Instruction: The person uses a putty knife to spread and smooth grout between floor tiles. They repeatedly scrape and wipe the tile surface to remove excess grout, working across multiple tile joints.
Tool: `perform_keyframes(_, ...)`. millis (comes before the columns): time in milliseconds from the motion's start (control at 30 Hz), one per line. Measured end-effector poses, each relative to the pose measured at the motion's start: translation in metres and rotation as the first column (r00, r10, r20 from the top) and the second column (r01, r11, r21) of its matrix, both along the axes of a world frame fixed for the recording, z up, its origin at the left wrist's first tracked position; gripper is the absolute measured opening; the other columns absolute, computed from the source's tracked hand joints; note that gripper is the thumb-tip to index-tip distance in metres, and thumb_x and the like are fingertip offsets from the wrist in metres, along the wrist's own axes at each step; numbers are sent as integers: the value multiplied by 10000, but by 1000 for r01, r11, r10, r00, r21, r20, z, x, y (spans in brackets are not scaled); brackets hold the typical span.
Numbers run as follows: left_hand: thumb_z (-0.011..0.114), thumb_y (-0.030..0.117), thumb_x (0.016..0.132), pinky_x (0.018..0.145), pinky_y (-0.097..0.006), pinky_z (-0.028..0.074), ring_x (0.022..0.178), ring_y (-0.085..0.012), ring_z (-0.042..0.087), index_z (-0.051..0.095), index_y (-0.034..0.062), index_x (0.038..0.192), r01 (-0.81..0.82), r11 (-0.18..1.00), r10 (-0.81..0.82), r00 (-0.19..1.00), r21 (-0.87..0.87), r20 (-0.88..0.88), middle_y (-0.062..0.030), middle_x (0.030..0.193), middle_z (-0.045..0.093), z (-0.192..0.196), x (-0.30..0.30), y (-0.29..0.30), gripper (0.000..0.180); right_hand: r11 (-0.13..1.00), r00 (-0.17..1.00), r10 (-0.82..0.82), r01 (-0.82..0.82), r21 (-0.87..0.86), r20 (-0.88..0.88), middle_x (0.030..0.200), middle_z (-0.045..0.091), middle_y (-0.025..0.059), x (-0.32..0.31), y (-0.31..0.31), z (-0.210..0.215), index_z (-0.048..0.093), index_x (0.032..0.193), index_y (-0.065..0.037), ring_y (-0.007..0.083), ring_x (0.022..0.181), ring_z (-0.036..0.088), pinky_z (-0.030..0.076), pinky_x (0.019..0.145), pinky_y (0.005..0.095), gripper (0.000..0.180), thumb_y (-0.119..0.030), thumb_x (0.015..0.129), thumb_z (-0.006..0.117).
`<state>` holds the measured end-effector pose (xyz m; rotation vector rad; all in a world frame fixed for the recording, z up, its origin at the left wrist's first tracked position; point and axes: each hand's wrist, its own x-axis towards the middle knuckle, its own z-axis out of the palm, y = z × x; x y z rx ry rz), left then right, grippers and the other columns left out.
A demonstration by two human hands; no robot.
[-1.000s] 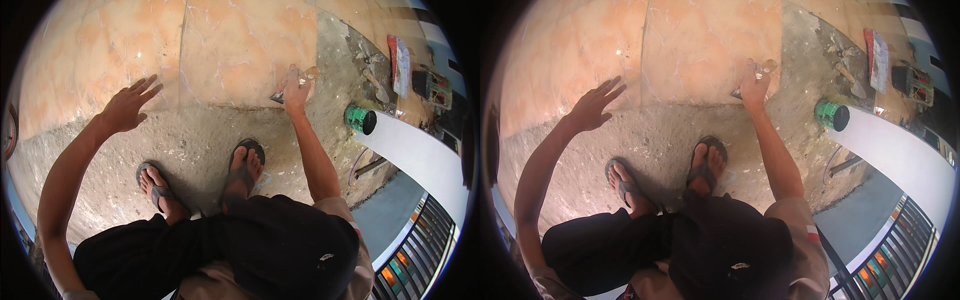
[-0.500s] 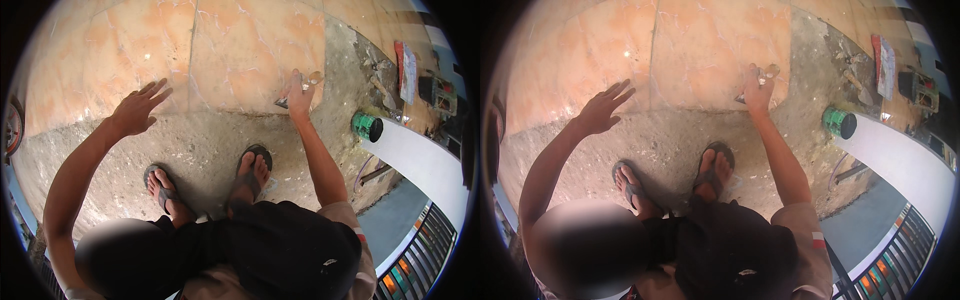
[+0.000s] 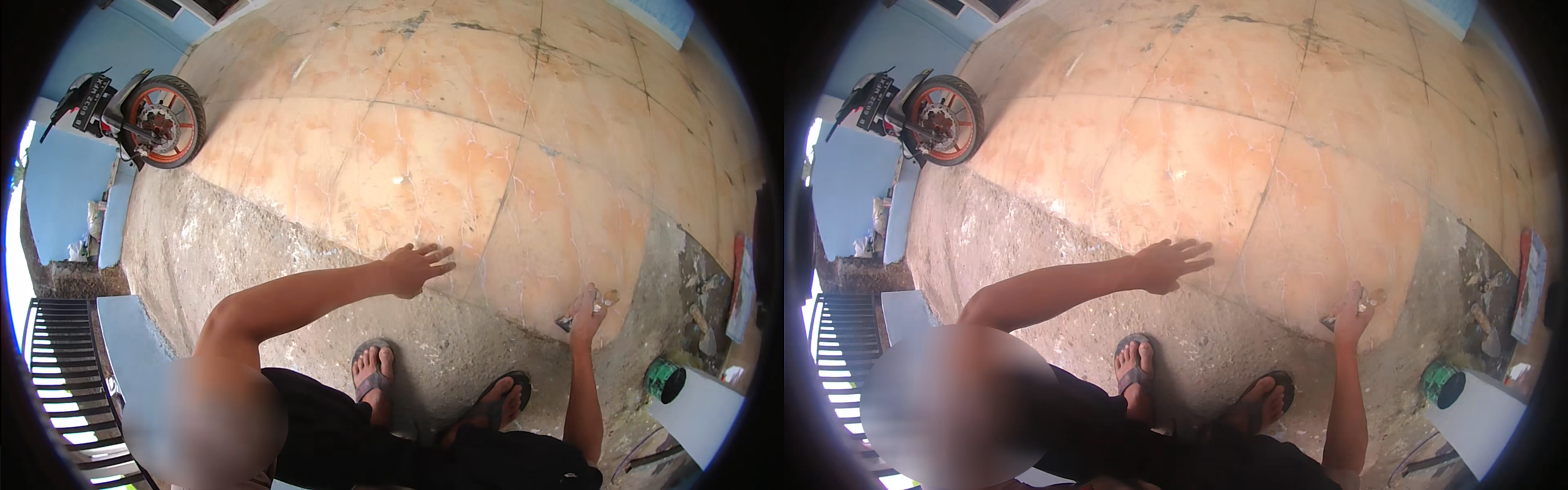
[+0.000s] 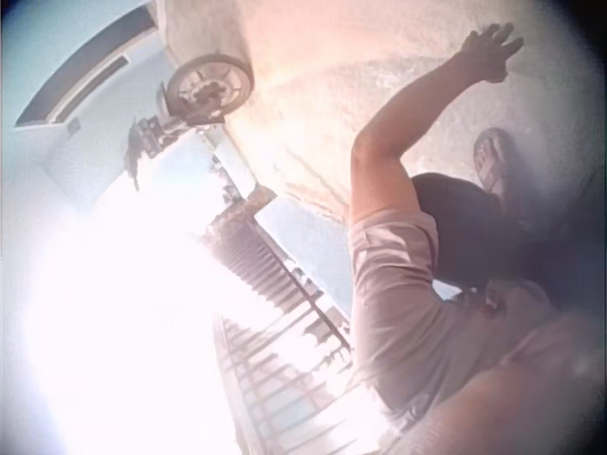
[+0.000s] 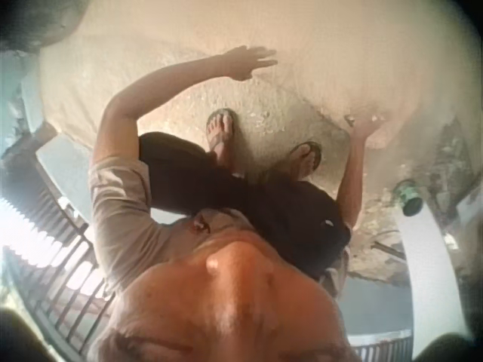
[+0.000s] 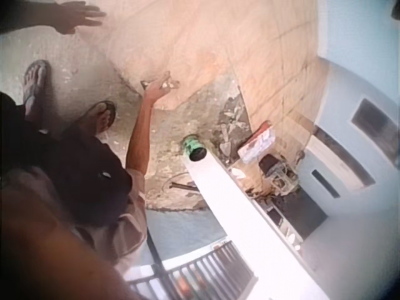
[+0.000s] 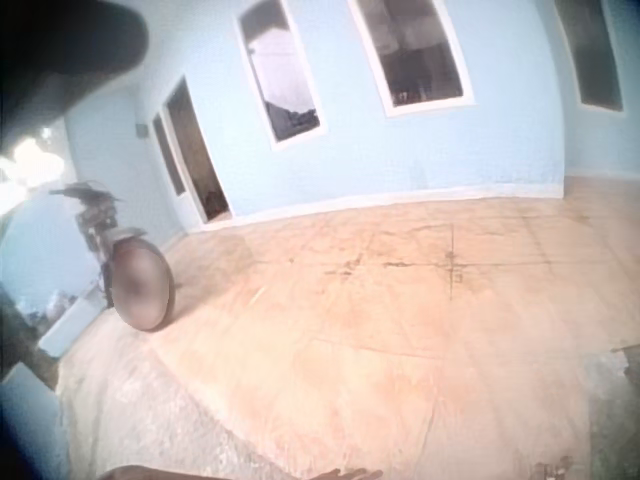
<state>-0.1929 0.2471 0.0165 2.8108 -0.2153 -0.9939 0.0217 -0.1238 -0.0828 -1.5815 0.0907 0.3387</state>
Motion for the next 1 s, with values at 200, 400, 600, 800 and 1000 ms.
perform_keyframes(200,709,170,888,1163,-526,441,1578,-316,300,277,216,1671,9,1000,-9,1000,4,-19,-91,1762,176,-4,9,-5,896,995,990,-87,92,41,-111,582,408,-26,8,3,7,464,762,-127,100,459,395,403,463,298,399,-313,1085,609)
perform_keyframes(400,694,189,898,1165,-524,437,1587,-314,287,254,228,1681,19,1000,-19,1000,5,-18,-86,1772,146,-3,6,-5,899,948,979,-203,202,248,-23,585,454,-15,48,3,15,475,750,-106,105,456,430,362,430,318,399,-267,1099,581)
perform_keyframes(600,687,162,913,1177,-530,425,1592,-311,279,250,226,1683,4,1000,-2,998,27,-59,-75,1777,137,7,8,2,888,999,999,-13,14,37,-34,560,462,-15,20,23,17,479,754,-118,107,441,442,387,424,311,405,-303,1089,610)
perform_keyframes(800,762,217,906,1172,-546,438,1583,-332,290,224,220,1683,14,1000,-14,1000,2,-24,-94,1771,149,-6,-3,-1,945,995,998,58,-61,-75,-39,568,502,-2,-5,26,12,528,771,-101,121,452,496,412,440,318,394,-331,1077,625)
perform_keyframes(1000,778,216,903,1202,-539,419,1585,-324,291,228,240,1680,29,999,-28,998,25,-48,-76,1769,159,10,11,-5,953,999,999,-40,40,-22,8,580,523,-13,11,35,16,537,726,-79,117,469,508,412,457,320,436,-324,1074,631)
